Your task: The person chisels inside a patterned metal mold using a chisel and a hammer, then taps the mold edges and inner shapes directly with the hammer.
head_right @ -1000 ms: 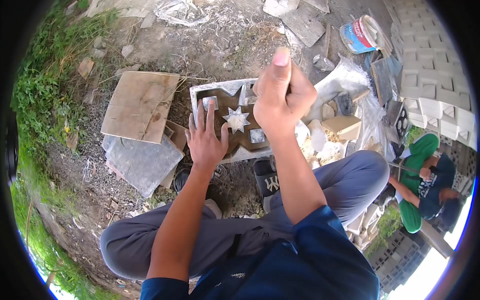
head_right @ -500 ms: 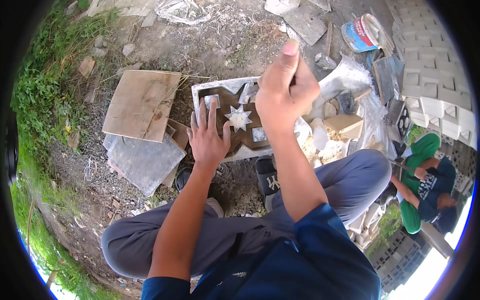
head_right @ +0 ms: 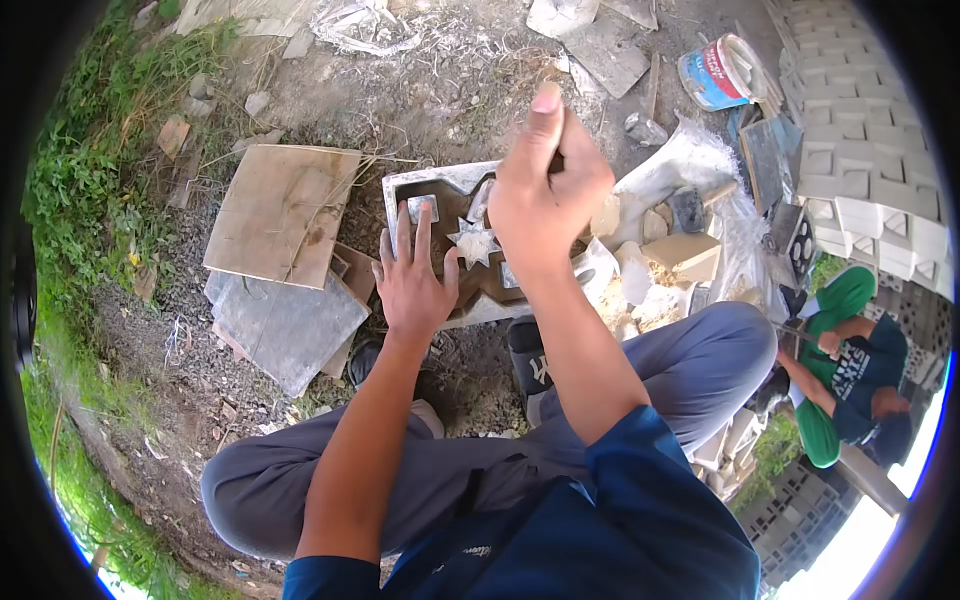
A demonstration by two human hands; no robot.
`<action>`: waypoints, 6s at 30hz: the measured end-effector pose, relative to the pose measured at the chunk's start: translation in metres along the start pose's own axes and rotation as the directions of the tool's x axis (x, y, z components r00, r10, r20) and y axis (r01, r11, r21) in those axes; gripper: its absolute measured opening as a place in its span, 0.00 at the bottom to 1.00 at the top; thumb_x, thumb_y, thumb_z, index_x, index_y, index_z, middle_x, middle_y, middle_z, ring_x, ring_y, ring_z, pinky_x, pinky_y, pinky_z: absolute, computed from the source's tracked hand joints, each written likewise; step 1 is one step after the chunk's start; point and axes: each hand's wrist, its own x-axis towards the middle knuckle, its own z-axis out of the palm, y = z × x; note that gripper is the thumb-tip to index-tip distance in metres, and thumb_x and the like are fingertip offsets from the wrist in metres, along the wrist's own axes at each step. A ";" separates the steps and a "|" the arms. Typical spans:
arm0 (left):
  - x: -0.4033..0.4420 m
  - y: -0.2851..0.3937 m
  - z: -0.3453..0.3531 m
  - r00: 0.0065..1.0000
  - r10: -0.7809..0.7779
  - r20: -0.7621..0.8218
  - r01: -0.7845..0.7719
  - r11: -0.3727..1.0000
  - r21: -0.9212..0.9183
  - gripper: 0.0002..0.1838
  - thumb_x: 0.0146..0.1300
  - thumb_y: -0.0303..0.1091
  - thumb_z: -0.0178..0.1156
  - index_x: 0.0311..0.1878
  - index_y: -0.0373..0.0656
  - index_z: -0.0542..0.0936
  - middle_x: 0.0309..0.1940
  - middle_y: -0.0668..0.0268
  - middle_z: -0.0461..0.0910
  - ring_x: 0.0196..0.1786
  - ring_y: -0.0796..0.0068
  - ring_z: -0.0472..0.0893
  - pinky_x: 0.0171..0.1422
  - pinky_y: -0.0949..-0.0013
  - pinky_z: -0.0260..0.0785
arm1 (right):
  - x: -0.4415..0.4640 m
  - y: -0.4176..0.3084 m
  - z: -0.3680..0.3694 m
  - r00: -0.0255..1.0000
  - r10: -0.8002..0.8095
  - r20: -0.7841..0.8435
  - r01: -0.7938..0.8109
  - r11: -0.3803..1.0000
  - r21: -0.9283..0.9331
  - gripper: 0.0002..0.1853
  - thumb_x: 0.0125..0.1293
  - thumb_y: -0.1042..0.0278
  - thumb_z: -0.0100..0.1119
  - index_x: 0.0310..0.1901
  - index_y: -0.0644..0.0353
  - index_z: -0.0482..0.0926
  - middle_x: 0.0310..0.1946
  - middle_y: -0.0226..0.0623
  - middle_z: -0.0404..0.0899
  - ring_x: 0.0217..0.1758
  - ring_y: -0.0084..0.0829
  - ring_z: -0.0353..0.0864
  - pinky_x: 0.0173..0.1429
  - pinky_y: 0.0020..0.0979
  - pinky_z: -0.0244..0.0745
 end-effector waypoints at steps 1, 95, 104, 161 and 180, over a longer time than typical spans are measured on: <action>0.001 -0.001 -0.001 1.000 -0.015 0.014 0.015 1.000 0.010 0.41 0.72 0.51 0.60 0.85 0.62 0.58 0.85 0.57 0.56 0.78 0.29 0.64 0.73 0.22 0.62 | -0.003 -0.001 0.002 1.000 -0.003 0.006 0.003 1.000 0.005 0.27 0.85 0.59 0.53 0.23 0.61 0.69 0.15 0.21 0.61 0.20 0.13 0.57 0.23 0.29 0.48; 0.000 0.000 -0.003 0.999 -0.025 0.023 0.024 0.999 0.025 0.41 0.72 0.52 0.60 0.86 0.62 0.57 0.85 0.59 0.55 0.78 0.31 0.63 0.72 0.22 0.62 | -0.020 0.027 0.002 0.993 -0.070 0.094 0.081 0.989 -0.124 0.24 0.86 0.60 0.50 0.27 0.63 0.73 0.16 0.23 0.68 0.19 0.13 0.65 0.22 0.26 0.57; 0.000 0.000 -0.004 1.000 -0.019 0.016 0.018 1.000 0.004 0.40 0.73 0.52 0.59 0.85 0.63 0.57 0.85 0.59 0.55 0.78 0.31 0.63 0.72 0.22 0.63 | -0.010 0.021 0.004 0.992 -0.106 0.067 0.113 0.986 -0.119 0.26 0.87 0.56 0.49 0.26 0.59 0.66 0.15 0.25 0.66 0.16 0.16 0.61 0.21 0.25 0.58; 0.000 0.002 0.005 0.991 0.115 -0.073 -0.111 0.992 0.057 0.39 0.75 0.49 0.56 0.86 0.53 0.57 0.83 0.49 0.58 0.76 0.32 0.66 0.79 0.39 0.62 | -0.015 0.011 -0.068 0.872 0.142 0.468 -0.336 0.869 0.363 0.33 0.86 0.57 0.48 0.16 0.57 0.58 0.13 0.21 0.55 0.17 0.18 0.49 0.24 0.30 0.45; 0.005 -0.003 -0.003 0.991 -0.134 -0.007 0.127 0.952 -0.279 0.31 0.84 0.41 0.43 0.86 0.63 0.53 0.74 0.37 0.65 0.62 0.29 0.78 0.61 0.38 0.77 | 0.017 -0.029 -0.043 0.737 -0.180 0.651 -0.282 0.794 0.539 0.32 0.85 0.55 0.51 0.20 0.63 0.63 0.14 0.26 0.58 0.20 0.19 0.53 0.24 0.32 0.49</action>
